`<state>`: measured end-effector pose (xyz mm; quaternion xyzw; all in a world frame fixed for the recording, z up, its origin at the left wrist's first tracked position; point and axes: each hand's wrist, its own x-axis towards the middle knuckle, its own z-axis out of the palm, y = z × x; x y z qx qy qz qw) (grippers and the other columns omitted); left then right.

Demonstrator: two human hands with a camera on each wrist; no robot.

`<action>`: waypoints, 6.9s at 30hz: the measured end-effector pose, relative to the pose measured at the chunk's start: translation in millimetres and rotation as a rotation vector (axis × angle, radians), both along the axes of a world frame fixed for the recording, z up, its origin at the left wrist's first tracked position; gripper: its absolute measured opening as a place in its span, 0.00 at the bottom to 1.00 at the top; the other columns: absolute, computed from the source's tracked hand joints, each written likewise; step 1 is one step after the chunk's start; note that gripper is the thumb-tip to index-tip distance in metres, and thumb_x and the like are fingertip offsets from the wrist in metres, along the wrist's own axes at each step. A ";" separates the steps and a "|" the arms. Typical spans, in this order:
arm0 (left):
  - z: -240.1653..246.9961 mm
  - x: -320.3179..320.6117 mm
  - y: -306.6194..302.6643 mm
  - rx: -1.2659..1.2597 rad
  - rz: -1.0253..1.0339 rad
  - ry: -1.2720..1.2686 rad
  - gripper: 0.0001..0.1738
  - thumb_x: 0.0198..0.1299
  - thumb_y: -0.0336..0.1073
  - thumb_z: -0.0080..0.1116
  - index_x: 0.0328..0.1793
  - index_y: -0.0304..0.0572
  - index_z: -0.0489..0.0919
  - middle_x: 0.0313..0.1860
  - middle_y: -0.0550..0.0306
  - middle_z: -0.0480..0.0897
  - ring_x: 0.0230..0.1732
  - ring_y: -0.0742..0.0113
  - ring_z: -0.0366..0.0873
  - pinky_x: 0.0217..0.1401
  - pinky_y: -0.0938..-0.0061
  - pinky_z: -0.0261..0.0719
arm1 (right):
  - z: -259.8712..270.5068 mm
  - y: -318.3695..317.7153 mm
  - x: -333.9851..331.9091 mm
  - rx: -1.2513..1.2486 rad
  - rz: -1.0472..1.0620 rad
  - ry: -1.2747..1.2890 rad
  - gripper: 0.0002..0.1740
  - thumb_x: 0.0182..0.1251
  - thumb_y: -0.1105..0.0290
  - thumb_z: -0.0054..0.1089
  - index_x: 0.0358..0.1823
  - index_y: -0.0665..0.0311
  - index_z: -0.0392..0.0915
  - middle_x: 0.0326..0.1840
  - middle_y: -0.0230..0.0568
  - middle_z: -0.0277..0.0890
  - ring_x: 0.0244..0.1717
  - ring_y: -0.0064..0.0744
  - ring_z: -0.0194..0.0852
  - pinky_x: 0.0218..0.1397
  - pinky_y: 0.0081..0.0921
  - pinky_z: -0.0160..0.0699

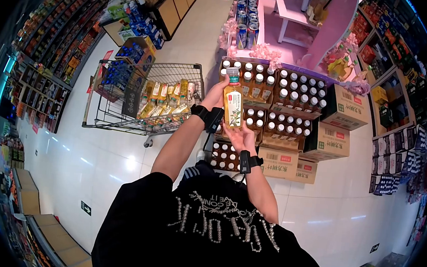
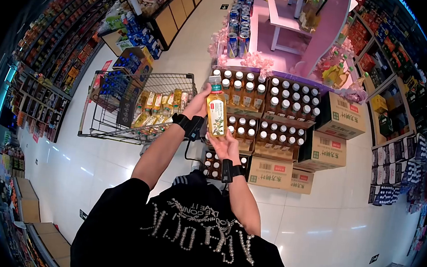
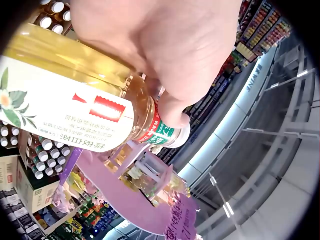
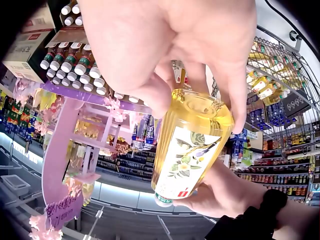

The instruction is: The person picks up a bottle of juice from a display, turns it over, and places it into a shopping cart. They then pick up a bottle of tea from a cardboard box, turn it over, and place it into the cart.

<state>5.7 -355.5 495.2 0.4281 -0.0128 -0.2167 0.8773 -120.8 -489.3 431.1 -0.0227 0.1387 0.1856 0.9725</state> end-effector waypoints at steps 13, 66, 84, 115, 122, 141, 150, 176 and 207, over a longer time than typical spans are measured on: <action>-6.0 0.9 0.5 0.007 0.036 0.027 0.29 0.64 0.57 0.41 0.48 0.34 0.73 0.39 0.53 0.79 0.40 0.67 0.77 0.44 0.72 0.76 | -5.0 -1.5 3.9 -0.003 0.011 0.016 0.24 0.69 0.64 0.44 0.61 0.71 0.55 0.62 0.60 0.55 0.63 0.59 0.55 0.67 0.50 0.60; -197.2 135.6 79.6 0.268 0.034 0.230 0.36 0.61 0.30 0.53 0.71 0.32 0.49 0.69 0.52 0.59 0.68 0.69 0.56 0.68 0.76 0.52 | -152.2 72.0 268.5 -1.861 0.139 -0.606 0.35 0.44 0.84 0.65 0.57 0.64 0.62 0.55 0.41 0.61 0.56 0.36 0.65 0.56 0.29 0.70; -242.0 94.2 176.1 0.184 0.067 0.483 0.21 0.64 0.37 0.47 0.63 0.42 0.67 0.59 0.52 0.72 0.58 0.62 0.71 0.57 0.69 0.69 | -167.3 116.3 226.8 -2.354 -0.018 -0.323 0.28 0.54 0.79 0.55 0.58 0.70 0.59 0.58 0.56 0.60 0.61 0.52 0.56 0.63 0.38 0.54; -463.4 37.1 409.2 1.082 0.248 0.695 0.18 0.54 0.40 0.48 0.47 0.37 0.76 0.41 0.40 0.79 0.43 0.52 0.77 0.48 0.67 0.71 | -364.1 365.9 303.4 -1.498 1.043 0.042 0.28 0.53 0.60 0.62 0.50 0.74 0.68 0.46 0.44 0.72 0.45 0.33 0.71 0.46 0.26 0.69; -412.8 68.9 405.5 0.279 0.554 1.123 0.16 0.58 0.39 0.48 0.47 0.38 0.79 0.38 0.53 0.81 0.36 0.65 0.78 0.30 0.73 0.77 | -300.4 323.5 271.7 -1.214 0.864 0.265 0.19 0.59 0.61 0.56 0.49 0.61 0.68 0.46 0.40 0.68 0.45 0.34 0.73 0.37 0.31 0.83; -160.8 18.7 191.6 -0.330 0.537 0.507 0.32 0.61 0.64 0.38 0.47 0.41 0.75 0.34 0.51 0.80 0.31 0.56 0.80 0.35 0.65 0.79 | -65.4 178.0 106.5 -0.591 0.497 -0.026 0.28 0.66 0.63 0.47 0.65 0.63 0.57 0.62 0.40 0.63 0.60 0.38 0.64 0.57 0.40 0.71; -73.8 -39.7 98.6 -0.258 0.377 0.357 0.28 0.59 0.61 0.45 0.46 0.43 0.76 0.32 0.55 0.80 0.31 0.62 0.79 0.34 0.67 0.79 | -28.9 97.0 33.3 -0.308 0.278 -0.108 0.27 0.66 0.67 0.42 0.67 0.64 0.54 0.66 0.42 0.58 0.64 0.41 0.59 0.62 0.49 0.62; 5.3 -105.5 48.2 -0.093 0.334 0.130 0.25 0.60 0.60 0.47 0.44 0.45 0.76 0.34 0.60 0.79 0.32 0.70 0.77 0.35 0.74 0.77 | 5.3 56.9 -15.6 -0.166 0.247 -0.182 0.22 0.69 0.60 0.43 0.60 0.63 0.61 0.61 0.45 0.64 0.62 0.42 0.60 0.64 0.50 0.58; -14.9 -91.1 53.2 -0.123 0.300 0.144 0.26 0.60 0.60 0.46 0.45 0.45 0.75 0.33 0.60 0.79 0.32 0.70 0.78 0.36 0.73 0.78 | -4.9 58.1 -8.7 -0.207 0.229 -0.154 0.22 0.68 0.60 0.46 0.60 0.62 0.61 0.60 0.44 0.63 0.62 0.43 0.61 0.61 0.52 0.60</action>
